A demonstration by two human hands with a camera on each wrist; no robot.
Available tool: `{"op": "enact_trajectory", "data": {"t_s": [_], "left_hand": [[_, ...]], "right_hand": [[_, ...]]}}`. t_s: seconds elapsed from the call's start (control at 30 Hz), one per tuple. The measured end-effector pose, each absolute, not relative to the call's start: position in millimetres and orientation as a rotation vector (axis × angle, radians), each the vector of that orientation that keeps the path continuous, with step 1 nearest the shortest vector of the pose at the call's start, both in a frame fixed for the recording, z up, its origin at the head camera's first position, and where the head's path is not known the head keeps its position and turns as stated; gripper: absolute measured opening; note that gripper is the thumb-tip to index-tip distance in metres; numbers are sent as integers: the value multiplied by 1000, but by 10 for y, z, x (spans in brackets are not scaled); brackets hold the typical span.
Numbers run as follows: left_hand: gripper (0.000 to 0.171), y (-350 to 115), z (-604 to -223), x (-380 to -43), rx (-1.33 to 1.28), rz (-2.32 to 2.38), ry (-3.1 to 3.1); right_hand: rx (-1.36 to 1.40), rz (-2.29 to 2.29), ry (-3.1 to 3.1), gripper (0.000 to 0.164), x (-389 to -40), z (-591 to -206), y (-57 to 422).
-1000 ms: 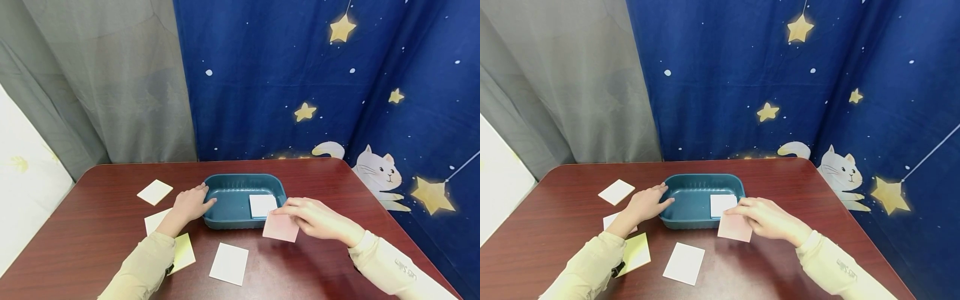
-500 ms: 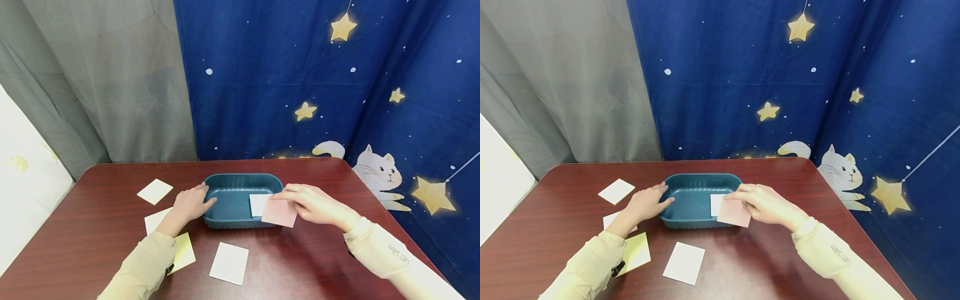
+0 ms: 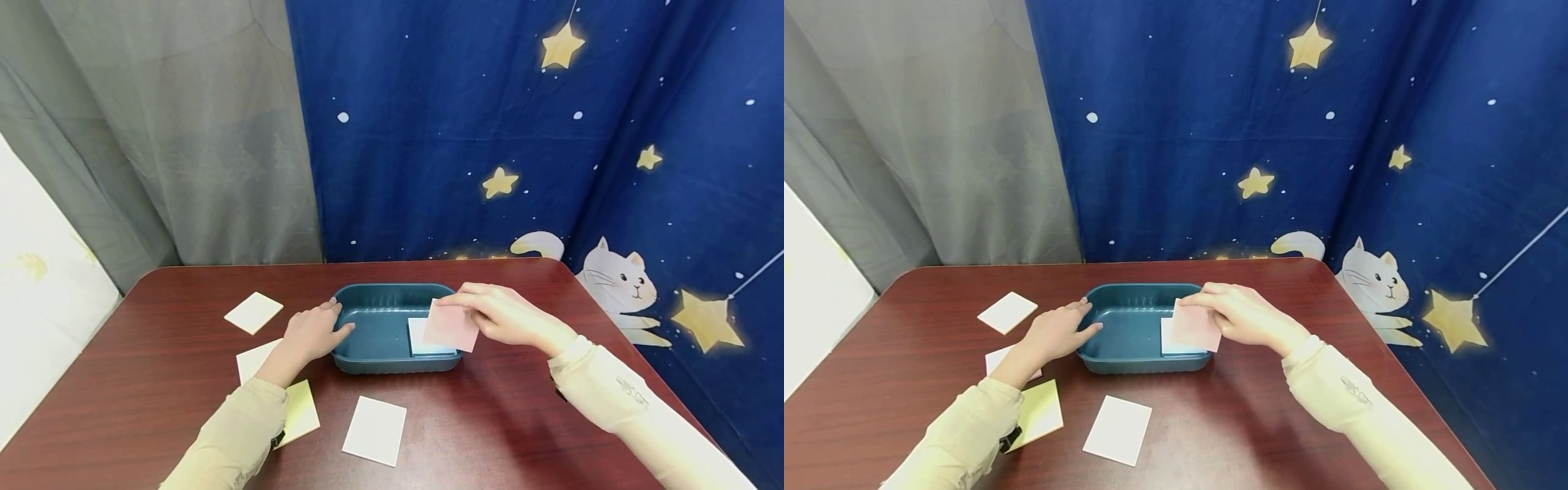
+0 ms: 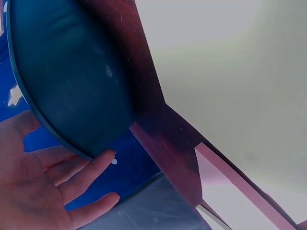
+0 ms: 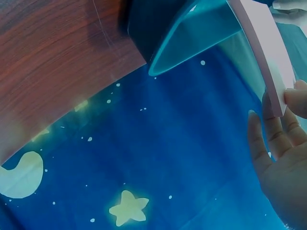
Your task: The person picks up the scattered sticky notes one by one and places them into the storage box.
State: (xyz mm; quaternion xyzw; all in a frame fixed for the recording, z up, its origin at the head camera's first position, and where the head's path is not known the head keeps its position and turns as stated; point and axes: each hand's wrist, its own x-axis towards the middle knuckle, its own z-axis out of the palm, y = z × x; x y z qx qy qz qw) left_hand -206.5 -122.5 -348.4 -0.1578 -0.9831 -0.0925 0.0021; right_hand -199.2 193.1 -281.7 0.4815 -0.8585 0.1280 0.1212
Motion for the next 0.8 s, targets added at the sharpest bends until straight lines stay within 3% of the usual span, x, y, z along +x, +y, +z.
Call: {"op": "enact_trajectory", "data": {"t_s": [0.8], "left_hand": [[59, -1226, -3482, -2067, -490, -294, -3097]], "right_hand": [[1357, 343, -2570, 47, -2244, -2841, 1739]]}}
